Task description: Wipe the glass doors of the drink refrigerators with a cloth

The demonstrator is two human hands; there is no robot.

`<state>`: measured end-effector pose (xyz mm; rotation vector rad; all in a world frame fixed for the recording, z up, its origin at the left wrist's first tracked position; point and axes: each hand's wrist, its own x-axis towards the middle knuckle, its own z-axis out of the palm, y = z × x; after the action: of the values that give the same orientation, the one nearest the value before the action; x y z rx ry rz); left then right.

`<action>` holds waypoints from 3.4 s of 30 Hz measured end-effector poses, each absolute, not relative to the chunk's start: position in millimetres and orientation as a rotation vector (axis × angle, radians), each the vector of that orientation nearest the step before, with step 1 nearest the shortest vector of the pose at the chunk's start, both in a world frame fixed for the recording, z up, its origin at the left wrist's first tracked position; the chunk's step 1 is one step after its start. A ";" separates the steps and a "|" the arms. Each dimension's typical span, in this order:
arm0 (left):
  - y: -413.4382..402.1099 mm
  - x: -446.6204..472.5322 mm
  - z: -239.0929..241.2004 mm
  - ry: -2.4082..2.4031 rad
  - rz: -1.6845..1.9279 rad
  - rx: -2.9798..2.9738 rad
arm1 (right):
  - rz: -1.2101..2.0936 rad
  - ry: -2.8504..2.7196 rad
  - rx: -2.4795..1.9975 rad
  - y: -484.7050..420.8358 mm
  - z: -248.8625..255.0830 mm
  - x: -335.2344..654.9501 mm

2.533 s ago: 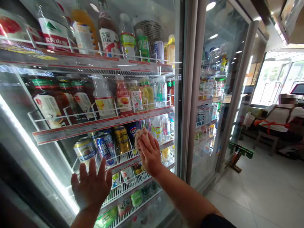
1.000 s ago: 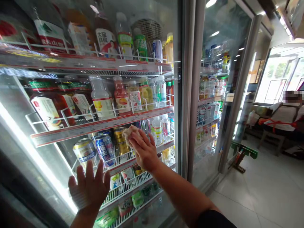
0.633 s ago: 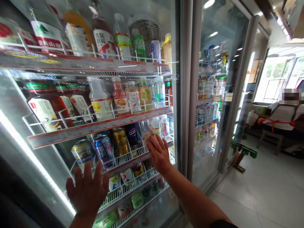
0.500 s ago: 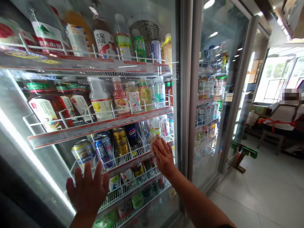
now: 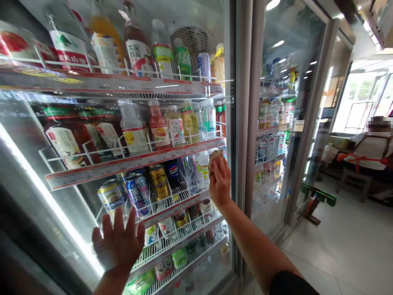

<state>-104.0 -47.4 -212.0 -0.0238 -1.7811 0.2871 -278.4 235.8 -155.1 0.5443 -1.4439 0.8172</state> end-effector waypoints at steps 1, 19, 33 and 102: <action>-46.9 -103.8 -211.5 -1.779 0.291 -0.023 | 0.826 -1.434 0.545 232.4 -147.3 -277.7; -43.1 -102.8 -210.2 -1.784 0.234 -0.027 | 0.670 -1.502 0.787 143.8 -74.7 -211.5; -46.9 -103.1 -208.7 -1.717 0.307 -0.071 | 0.280 -1.625 0.918 89.5 -59.5 -168.9; -43.0 -102.7 -206.4 -1.724 0.343 -0.025 | 0.614 -1.433 0.980 157.0 -71.6 -224.3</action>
<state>-102.7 -43.0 -206.4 -0.0255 -1.7236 0.3426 -224.3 157.0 -71.6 0.9801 -1.4330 0.6138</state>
